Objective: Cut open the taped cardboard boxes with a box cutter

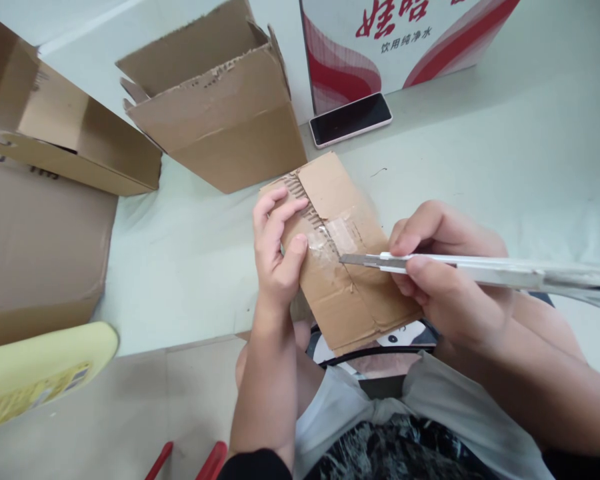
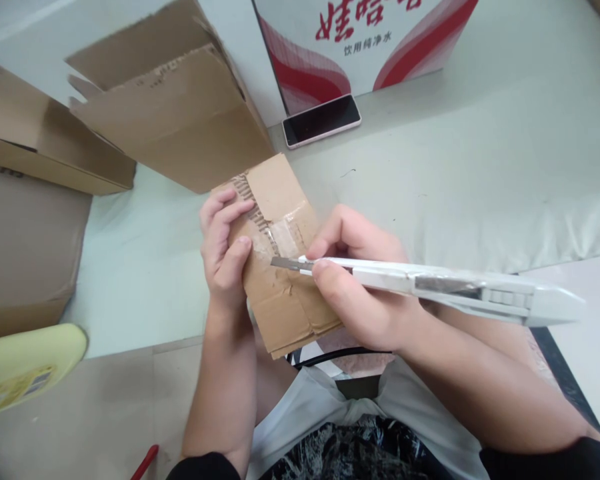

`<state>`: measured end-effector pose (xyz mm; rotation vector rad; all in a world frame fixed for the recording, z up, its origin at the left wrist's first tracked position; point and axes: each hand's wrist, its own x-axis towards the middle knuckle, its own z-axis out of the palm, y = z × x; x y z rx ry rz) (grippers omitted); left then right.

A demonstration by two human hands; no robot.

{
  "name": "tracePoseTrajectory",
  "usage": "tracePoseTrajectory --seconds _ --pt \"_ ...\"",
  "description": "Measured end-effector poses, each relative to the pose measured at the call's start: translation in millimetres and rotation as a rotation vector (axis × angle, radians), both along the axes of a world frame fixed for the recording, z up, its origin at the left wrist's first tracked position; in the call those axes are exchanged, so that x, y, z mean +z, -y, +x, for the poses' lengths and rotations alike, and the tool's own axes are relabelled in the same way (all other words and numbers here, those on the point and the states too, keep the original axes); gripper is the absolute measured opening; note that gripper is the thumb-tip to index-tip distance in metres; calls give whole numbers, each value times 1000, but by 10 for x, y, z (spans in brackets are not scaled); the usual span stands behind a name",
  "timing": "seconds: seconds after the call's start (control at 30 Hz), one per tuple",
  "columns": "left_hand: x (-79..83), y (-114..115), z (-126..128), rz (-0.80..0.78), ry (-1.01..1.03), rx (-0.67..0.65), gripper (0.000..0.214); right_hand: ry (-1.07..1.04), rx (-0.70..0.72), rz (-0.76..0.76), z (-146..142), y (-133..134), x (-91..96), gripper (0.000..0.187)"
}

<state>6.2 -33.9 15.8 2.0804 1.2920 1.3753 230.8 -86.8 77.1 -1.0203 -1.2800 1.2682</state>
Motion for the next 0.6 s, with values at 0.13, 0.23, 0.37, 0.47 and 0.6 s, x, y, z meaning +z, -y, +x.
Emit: tracePoseTrajectory --seconds 0.13,0.23,0.37,0.47,0.6 --pt "5 5 -7 -17 -26 19 51 -9 -4 -6 1 2 -1 28" --pt "8 4 -11 -21 -29 19 50 -26 7 -3 3 0 7 26" --pt "-3 -7 -6 4 7 -18 46 -39 4 10 1 -7 11 24" --pt "-16 -15 3 15 35 -29 45 -57 4 31 -5 -10 5 21" --pt "-29 -19 8 26 48 -28 45 -91 15 34 -9 -9 -5 15"
